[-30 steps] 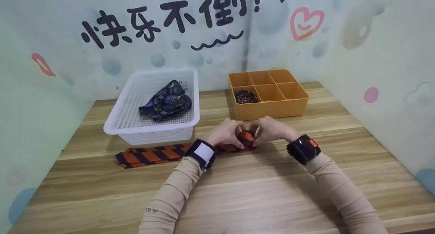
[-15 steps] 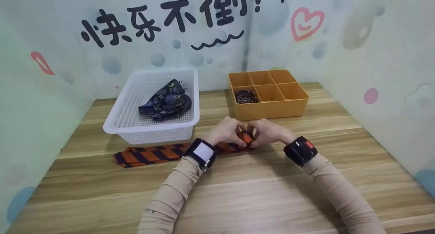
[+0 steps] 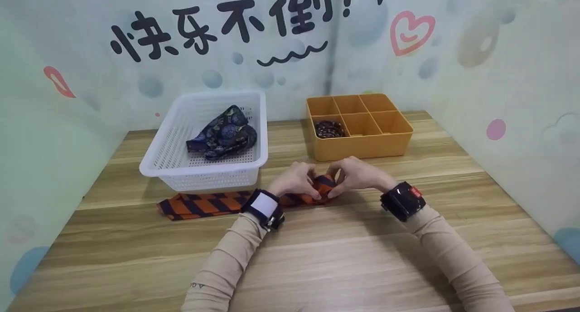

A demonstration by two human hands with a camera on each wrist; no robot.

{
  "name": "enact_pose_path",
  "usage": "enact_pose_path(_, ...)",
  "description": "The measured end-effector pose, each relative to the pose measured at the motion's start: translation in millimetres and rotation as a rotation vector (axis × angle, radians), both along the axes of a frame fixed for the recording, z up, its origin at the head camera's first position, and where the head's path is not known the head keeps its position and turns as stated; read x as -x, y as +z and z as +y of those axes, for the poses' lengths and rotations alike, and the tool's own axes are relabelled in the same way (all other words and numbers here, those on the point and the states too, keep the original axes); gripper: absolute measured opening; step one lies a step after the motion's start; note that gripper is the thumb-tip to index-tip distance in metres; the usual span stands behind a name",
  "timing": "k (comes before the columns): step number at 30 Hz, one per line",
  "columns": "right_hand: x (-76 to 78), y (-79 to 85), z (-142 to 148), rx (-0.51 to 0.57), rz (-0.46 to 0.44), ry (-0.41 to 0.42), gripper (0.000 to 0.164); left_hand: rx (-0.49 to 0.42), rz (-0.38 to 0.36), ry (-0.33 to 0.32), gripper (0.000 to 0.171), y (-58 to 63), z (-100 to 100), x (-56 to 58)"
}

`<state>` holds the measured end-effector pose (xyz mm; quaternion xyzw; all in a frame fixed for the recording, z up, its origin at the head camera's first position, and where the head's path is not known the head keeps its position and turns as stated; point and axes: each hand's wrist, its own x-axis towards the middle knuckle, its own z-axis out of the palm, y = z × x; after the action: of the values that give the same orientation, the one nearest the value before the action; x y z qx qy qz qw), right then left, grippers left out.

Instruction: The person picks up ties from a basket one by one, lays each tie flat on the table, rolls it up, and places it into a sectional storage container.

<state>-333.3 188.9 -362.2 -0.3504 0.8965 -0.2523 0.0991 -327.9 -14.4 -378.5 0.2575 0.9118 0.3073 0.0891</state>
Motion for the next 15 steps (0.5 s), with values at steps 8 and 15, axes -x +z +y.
enact_pose_path(8,-3.4,-7.1,-6,-0.001,0.146,0.072,0.036,0.017,-0.003,-0.019,0.051,-1.7,-5,-2.9)
enact_pose_path(15,-12.0,3.4,-14,-0.127,0.274,0.014,0.021,0.055,0.075,-0.068,0.050,12.1,1,-10.4)
